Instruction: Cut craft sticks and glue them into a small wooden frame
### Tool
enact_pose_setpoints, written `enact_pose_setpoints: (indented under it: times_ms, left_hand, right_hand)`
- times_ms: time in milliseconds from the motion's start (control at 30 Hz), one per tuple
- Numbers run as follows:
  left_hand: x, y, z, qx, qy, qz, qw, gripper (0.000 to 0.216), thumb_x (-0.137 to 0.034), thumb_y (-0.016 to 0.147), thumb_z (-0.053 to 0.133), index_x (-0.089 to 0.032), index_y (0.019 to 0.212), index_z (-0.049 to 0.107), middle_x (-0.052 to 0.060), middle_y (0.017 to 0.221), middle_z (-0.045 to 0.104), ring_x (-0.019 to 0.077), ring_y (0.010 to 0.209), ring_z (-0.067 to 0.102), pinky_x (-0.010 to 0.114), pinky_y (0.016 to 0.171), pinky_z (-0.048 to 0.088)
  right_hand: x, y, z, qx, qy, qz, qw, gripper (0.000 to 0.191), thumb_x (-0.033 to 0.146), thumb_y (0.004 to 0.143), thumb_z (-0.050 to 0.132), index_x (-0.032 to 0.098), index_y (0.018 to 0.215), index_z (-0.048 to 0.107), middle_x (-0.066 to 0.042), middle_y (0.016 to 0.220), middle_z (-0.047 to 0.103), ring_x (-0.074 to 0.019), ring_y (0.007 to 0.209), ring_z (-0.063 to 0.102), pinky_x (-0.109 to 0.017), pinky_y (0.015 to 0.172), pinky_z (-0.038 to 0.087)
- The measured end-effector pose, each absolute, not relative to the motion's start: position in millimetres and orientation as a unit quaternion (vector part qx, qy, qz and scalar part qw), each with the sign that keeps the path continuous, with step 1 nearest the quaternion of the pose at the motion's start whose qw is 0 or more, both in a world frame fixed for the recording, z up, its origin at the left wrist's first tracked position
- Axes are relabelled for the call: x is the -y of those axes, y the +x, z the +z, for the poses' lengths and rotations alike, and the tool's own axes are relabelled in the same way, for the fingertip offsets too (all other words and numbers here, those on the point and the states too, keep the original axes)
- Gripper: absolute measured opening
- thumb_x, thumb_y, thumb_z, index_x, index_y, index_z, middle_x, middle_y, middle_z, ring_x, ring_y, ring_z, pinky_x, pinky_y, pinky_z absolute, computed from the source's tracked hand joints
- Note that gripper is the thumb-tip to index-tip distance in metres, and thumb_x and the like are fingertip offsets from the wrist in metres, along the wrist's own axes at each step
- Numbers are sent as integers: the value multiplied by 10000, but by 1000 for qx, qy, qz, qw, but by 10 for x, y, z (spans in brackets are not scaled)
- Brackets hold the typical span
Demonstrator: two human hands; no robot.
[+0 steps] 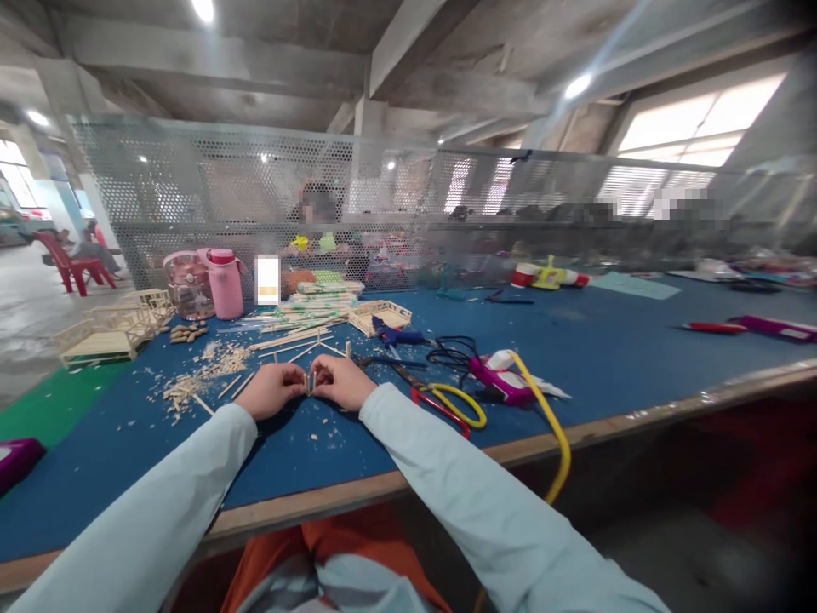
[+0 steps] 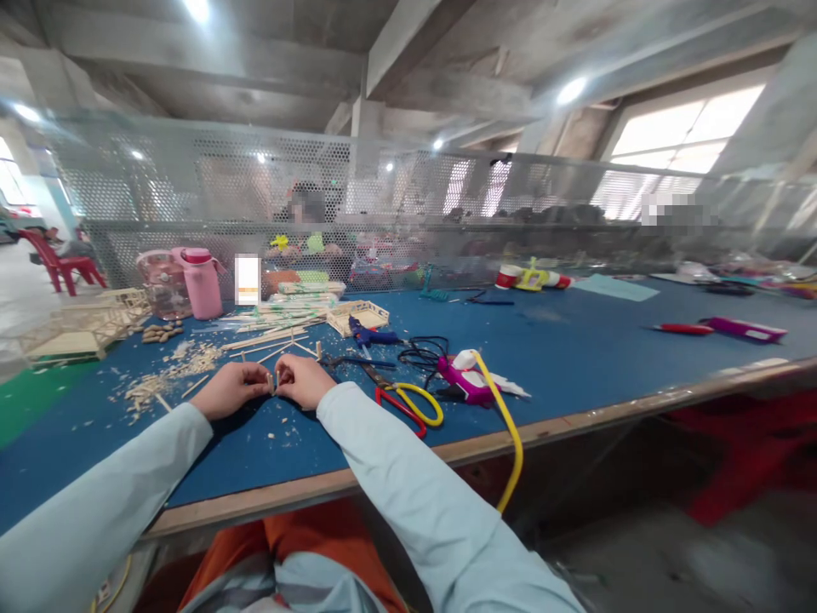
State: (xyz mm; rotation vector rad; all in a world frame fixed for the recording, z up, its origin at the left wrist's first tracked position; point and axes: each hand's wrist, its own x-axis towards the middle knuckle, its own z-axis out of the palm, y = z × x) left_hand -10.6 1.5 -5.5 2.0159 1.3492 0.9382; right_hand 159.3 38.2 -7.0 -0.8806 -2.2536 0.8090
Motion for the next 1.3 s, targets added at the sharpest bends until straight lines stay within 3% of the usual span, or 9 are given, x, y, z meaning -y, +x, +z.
enact_pose_setpoints:
  times_ms: [200, 533, 867, 1167, 1300]
  left_hand:
    - [7, -99, -42, -505, 744, 339, 277, 221, -330, 644, 581, -145, 742, 650, 37, 714, 684, 165, 678, 604, 259, 663, 463]
    - [2, -113, -35, -513, 751, 317, 269, 205, -317, 649, 566, -157, 752, 643, 32, 710, 686, 168, 682, 613, 256, 653, 461]
    - [-58, -214, -32, -513, 746, 319, 280, 202, -316, 609, 581, -151, 718, 625, 32, 666, 673, 163, 642, 604, 262, 641, 455]
    - [-16, -164, -18, -537, 732, 325, 265, 290, -338, 626, 589, -154, 838, 661, 46, 741, 700, 199, 722, 628, 275, 661, 463]
    - [-68, -188, -61, -539, 728, 330, 266, 251, -337, 619, 583, -152, 774, 653, 38, 685, 685, 183, 667, 611, 266, 620, 456]
  right_hand:
    - [-378, 1603, -27, 858, -346, 271, 266, 62, 148, 628, 683, 139, 684, 657, 13, 615, 627, -97, 588, 545, -199, 583, 383]
    - [-396, 1595, -20, 891, -362, 173, 213, 110, 249, 656, 682, 169, 720, 723, -10, 653, 662, -111, 611, 548, -201, 564, 346]
    - [-387, 1515, -46, 879, -388, 168, 222, 141, 301, 673, 663, 201, 750, 723, -4, 651, 666, -110, 612, 551, -200, 539, 321]
    - [-402, 1524, -56, 892, -372, 146, 212, 188, 354, 712, 633, 210, 790, 726, -11, 671, 676, -110, 610, 548, -203, 532, 297]
    - [-424, 1533, -66, 892, -363, 161, 214, 174, 326, 695, 650, 215, 807, 723, -11, 707, 684, -120, 646, 569, -198, 544, 319]
